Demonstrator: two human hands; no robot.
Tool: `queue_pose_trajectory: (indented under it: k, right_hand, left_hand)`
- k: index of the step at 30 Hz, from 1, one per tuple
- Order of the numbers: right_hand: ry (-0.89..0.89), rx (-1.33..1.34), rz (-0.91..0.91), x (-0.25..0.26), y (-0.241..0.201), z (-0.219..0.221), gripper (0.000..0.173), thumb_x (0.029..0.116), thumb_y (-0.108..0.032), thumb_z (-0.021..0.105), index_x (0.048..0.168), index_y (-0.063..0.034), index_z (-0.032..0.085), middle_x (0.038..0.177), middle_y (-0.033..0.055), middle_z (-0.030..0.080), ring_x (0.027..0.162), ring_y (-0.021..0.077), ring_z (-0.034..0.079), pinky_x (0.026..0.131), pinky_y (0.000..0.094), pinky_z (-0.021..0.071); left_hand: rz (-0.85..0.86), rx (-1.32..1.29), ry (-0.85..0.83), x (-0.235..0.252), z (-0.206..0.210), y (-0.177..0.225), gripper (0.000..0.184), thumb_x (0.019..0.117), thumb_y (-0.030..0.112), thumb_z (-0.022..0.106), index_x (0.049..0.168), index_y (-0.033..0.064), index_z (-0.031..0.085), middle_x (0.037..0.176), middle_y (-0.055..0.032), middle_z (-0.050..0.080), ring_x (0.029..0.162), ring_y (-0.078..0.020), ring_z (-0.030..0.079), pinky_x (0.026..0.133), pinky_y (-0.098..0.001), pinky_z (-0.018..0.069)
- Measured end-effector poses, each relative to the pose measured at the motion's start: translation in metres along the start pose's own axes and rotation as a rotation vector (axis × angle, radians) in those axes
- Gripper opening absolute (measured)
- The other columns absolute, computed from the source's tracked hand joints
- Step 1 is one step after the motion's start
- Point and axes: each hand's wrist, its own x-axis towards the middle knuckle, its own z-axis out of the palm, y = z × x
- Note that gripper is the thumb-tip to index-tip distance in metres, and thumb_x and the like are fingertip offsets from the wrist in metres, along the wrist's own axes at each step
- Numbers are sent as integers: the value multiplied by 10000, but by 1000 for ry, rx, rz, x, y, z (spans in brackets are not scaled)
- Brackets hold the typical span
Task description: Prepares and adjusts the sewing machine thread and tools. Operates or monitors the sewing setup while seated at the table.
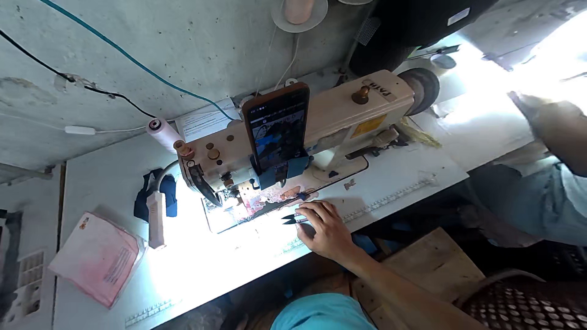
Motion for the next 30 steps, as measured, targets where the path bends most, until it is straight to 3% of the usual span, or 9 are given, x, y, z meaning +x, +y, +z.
queue_pose_trajectory:
  k: [5,8,11,14,18,23,27,30]
  right_hand:
    - [-14,-8,2,-1,0,-1,373,949,-428,560,1150,-173,743,1205,41,716,1152,248,637,985,427,489]
    - [-11,-8,-1,0,-1,0,374,946,-426,556,1143,-171,744,1196,41,717,1141,249,639,976,426,489]
    - [-22,-4,5,1,-2,-2,367,946,-415,558,1147,-168,740,1203,48,712,1150,257,633,987,433,483]
    - [-51,0,17,-1,-2,-3,370,953,-417,553,1157,-167,733,1207,56,708,1152,263,632,994,441,479]
    - [-37,20,17,2,0,-3,356,955,-403,558,1148,-166,739,1194,56,713,1145,260,635,997,437,479]
    - [-28,20,22,1,0,-3,347,950,-395,566,1143,-168,743,1190,52,718,1143,250,638,997,426,477]
    - [-23,16,25,1,1,-3,338,952,-390,569,1140,-170,742,1186,50,716,1142,247,636,1001,420,474]
    - [-18,26,28,1,-1,-2,330,951,-378,579,1137,-163,745,1182,58,722,1146,257,646,1005,437,492]
  left_hand:
    - [-26,-105,80,5,5,7,515,943,308,724,1307,-34,597,1275,-200,652,1219,-258,609,1072,-449,482]
    - [-36,-224,106,5,8,2,563,948,225,721,1391,-45,501,1332,-218,602,1234,-256,584,1067,-430,481]
    - [-71,-46,74,-1,3,-4,614,921,363,744,1361,-24,559,1247,-225,660,1170,-292,640,1037,-490,504]
    - [-75,22,-19,-9,-10,-9,553,949,441,684,1278,-1,646,1180,-202,693,1114,-280,662,1004,-505,516]
    - [-61,-1,55,-3,-5,-2,530,925,423,725,1264,23,647,1275,-174,660,1232,-258,604,1076,-474,472]
    - [-72,-41,137,5,6,-1,680,911,398,748,1432,20,531,1456,-191,546,1379,-274,494,1155,-460,401]
    - [-77,-65,145,8,7,1,532,920,352,758,1318,24,628,1339,-165,636,1285,-249,577,1105,-453,456]
    - [-102,30,72,11,-2,-5,573,913,503,711,1287,71,666,1284,-121,679,1229,-209,626,1084,-452,488]
